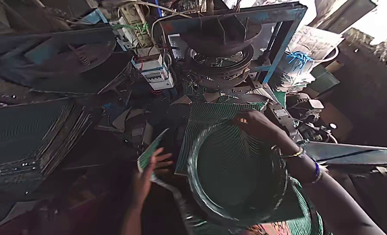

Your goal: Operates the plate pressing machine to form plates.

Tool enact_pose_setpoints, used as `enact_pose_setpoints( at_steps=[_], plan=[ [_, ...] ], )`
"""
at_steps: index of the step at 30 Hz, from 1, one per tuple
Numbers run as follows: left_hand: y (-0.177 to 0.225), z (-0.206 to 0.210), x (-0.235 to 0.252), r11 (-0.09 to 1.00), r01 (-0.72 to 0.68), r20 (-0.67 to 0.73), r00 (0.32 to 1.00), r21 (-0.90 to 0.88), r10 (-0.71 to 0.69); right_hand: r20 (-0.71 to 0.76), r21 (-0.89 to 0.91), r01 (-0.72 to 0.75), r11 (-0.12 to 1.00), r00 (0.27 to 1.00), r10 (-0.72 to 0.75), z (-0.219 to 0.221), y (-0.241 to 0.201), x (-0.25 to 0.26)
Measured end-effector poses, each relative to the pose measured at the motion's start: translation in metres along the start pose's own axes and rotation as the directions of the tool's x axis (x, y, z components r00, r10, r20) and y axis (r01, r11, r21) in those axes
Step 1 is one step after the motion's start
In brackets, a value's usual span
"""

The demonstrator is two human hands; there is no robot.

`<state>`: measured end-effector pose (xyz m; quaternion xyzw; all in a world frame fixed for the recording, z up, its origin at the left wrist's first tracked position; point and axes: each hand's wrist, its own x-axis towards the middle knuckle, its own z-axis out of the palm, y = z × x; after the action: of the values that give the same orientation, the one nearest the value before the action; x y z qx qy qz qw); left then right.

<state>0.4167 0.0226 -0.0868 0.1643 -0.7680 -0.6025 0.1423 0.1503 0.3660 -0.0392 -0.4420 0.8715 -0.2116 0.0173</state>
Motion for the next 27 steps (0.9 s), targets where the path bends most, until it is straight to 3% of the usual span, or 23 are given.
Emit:
enact_pose_setpoints(
  at_steps=[2, 4, 6, 8, 10, 11, 13, 14, 15, 17, 18, 21, 23, 25, 27],
  plan=[
    [-0.019, -0.047, -0.017, 0.891, 0.154, -0.152, 0.984, 0.427, -0.097, -0.013, 0.116, -0.146, 0.983, 0.989, 0.148, -0.021, 0.002, -0.021],
    [-0.013, -0.062, -0.029, 0.820, 0.118, -0.134, 0.990, 0.561, -0.050, -0.068, 0.205, -0.182, 0.962, 0.978, 0.199, -0.037, -0.006, -0.032],
    [0.008, -0.037, -0.025, 0.888, -0.099, -0.022, 0.992, 0.449, 0.122, -0.157, 0.264, -0.170, 0.950, 0.964, 0.216, -0.040, -0.004, -0.029],
    [0.025, 0.012, -0.023, 0.958, -0.197, 0.136, 0.976, 0.208, 0.171, -0.270, 0.320, -0.124, 0.939, 0.938, 0.216, -0.033, -0.002, -0.026],
    [0.024, 0.055, -0.029, 0.990, -0.109, 0.237, 0.968, 0.094, 0.084, -0.424, 0.338, -0.093, 0.937, 0.874, 0.239, -0.029, -0.005, -0.027],
    [0.023, 0.065, -0.032, 0.989, -0.018, 0.327, 0.945, 0.146, -0.031, -0.494, 0.322, -0.117, 0.939, 0.826, 0.272, -0.031, -0.004, -0.033],
    [0.017, 0.064, -0.031, 0.959, 0.079, 0.590, 0.773, 0.274, -0.232, -0.603, 0.314, -0.216, 0.924, 0.706, 0.371, -0.044, 0.007, -0.055],
    [0.012, 0.056, -0.032, 0.929, 0.064, 0.666, 0.679, 0.365, -0.308, -0.635, 0.339, -0.274, 0.900, 0.639, 0.433, -0.049, 0.015, -0.071],
    [0.005, 0.045, -0.034, 0.896, 0.033, 0.681, 0.638, 0.443, -0.359, -0.648, 0.392, -0.313, 0.865, 0.574, 0.501, -0.053, 0.024, -0.085],
    [0.001, 0.024, -0.034, 0.854, -0.007, 0.609, 0.704, 0.520, -0.365, -0.694, 0.487, -0.286, 0.826, 0.448, 0.564, -0.059, 0.043, -0.097],
    [0.005, 0.018, -0.032, 0.877, -0.046, 0.579, 0.767, 0.479, -0.276, -0.692, 0.535, -0.236, 0.811, 0.428, 0.581, -0.055, 0.041, -0.102],
    [0.031, 0.048, -0.019, 0.972, -0.200, 0.416, 0.900, 0.127, 0.131, -0.629, 0.664, -0.117, 0.738, 0.446, 0.636, -0.020, 0.011, -0.104],
    [0.050, 0.088, -0.012, 0.981, -0.188, 0.250, 0.949, -0.047, 0.194, -0.613, 0.734, -0.001, 0.679, 0.427, 0.664, 0.008, 0.001, -0.092],
    [0.061, 0.111, -0.011, 0.981, -0.195, 0.129, 0.972, -0.017, 0.196, -0.601, 0.771, 0.029, 0.636, 0.364, 0.712, 0.024, -0.009, -0.096],
    [0.061, 0.092, -0.010, 0.940, -0.247, 0.310, 0.936, 0.237, 0.168, -0.597, 0.787, 0.001, 0.616, 0.249, 0.763, 0.016, -0.007, -0.116]
  ],
)
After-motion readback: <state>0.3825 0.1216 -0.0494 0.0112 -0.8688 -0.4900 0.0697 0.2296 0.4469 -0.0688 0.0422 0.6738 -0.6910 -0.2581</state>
